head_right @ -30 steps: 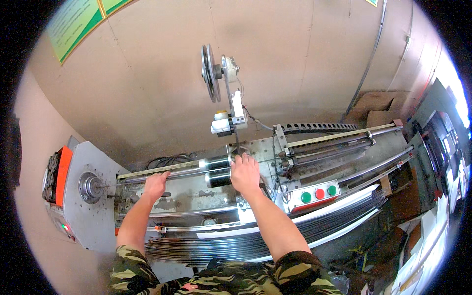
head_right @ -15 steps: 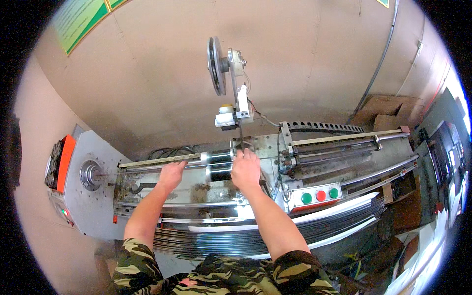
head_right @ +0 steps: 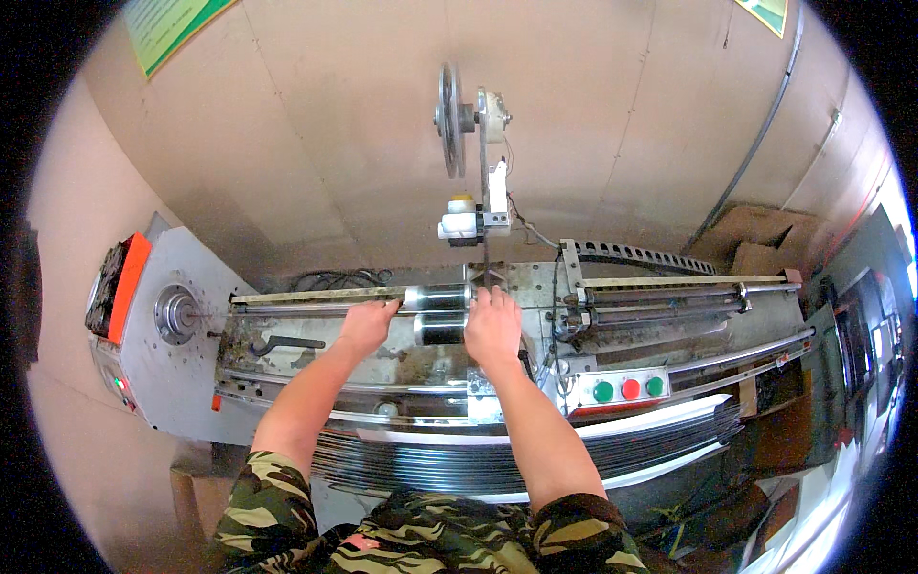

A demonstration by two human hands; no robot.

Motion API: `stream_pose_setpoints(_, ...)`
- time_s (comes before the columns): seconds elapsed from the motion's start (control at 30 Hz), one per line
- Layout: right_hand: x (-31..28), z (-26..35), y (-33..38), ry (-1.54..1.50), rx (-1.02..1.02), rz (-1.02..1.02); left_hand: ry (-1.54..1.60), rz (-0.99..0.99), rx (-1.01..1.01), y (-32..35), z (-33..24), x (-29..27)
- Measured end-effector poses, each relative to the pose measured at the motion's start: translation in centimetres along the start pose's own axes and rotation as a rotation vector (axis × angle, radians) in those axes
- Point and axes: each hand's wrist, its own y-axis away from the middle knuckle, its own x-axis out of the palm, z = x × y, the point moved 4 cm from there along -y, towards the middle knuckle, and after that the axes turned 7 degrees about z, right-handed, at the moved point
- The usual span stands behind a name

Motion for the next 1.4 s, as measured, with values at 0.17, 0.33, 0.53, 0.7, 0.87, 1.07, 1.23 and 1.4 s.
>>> stream_pose_setpoints(0.17,0.0,0.1,-0.1,0.010,0.021,0.008,0.026,-0.038,0.044,-0.5,-0.9,0.0)
stream_pose_setpoints(0.33,-0.1,0.1,-0.2,0.029,0.018,0.028,0.007,-0.009,0.013,-0.6,-1.5,-0.3)
stream_pose_setpoints(0.53,-0.3,0.3,-0.2,0.023,0.030,0.056,0.014,0.048,-0.024,-0.6,-1.7,-0.5)
stream_pose_setpoints(0.7,-0.2,-0.1,-0.1,0.031,0.024,0.052,0.010,0.052,-0.023,-0.9,-1.8,-0.1)
stream_pose_setpoints(0.87,-0.1,-0.1,-0.1,0.028,0.024,0.057,-0.003,0.045,-0.015,-0.7,-1.8,-0.1)
stream_pose_setpoints(1.07,0.4,-0.1,0.0,0.031,0.011,0.016,-0.043,0.022,-0.005,-0.7,-1.6,0.3)
stream_pose_setpoints(1.23,0.0,0.2,-0.2,0.019,0.010,0.077,-0.049,0.016,-0.019,-0.8,-1.3,1.0)
stream_pose_setpoints(1.4,0.0,0.2,0.0,0.007,0.019,0.091,-0.019,-0.073,-0.018,-0.5,-1.5,1.2)
